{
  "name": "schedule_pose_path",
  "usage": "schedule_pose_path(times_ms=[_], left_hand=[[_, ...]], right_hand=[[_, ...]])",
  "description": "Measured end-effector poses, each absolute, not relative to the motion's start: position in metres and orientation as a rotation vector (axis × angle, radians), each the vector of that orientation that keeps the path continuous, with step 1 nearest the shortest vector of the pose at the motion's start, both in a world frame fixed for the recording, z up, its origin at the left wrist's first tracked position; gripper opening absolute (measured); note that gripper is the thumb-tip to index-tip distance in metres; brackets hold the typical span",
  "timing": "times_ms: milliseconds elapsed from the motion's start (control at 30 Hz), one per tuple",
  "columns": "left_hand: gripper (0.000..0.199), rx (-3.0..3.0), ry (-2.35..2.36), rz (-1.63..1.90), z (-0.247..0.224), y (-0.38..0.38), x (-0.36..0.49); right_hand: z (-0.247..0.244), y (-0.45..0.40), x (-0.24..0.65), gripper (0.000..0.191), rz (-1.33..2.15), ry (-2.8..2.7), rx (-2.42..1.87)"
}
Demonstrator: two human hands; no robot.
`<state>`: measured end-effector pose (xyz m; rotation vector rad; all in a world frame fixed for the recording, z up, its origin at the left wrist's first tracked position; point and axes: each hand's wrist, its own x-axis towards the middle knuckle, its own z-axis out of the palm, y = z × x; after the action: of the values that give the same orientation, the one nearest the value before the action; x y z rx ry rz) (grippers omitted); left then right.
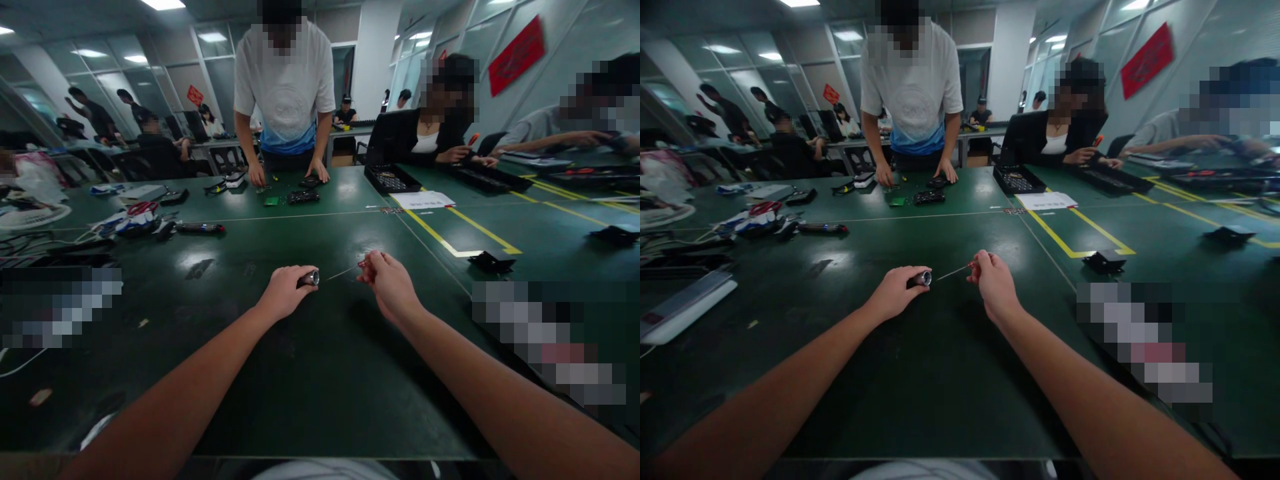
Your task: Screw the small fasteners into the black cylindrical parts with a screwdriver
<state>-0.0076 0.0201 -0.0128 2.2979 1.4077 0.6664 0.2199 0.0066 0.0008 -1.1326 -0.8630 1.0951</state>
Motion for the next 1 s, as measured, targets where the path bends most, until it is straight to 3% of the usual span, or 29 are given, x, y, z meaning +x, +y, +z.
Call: schedule_pose_path(times_ms=[233,567,733,867,1000], left_hand=[[0.03,2.261,1.314,0.739,-0.007,0.015,-0.002],[0.035,2.262,1.331,0.823,-0.006,0.012,0.001],[0.036,2.323,1.322,0.827,-0.011,0.012,0.001],[0.036,2.329,1.327,0.835,-0.01,0.012,0.0],[0.036,2.32,1.34,0.862,-0.009,0.014,-0.003]], right_hand=[[-0.002,0.0,0.212,0.026,1.017,-1.079,-1.066],[0.009,-0.013,0.212,0.023,0.781,-1.375,-1.078],[0.018,-0.024,0.209,0.042,0.658,-1.417,-1.195],[0.013,-0.023,0.209,0.032,0.513,-1.484,-1.266],[0.01,-0.021,0.211,0.029,0.578,-1.533,-1.237]])
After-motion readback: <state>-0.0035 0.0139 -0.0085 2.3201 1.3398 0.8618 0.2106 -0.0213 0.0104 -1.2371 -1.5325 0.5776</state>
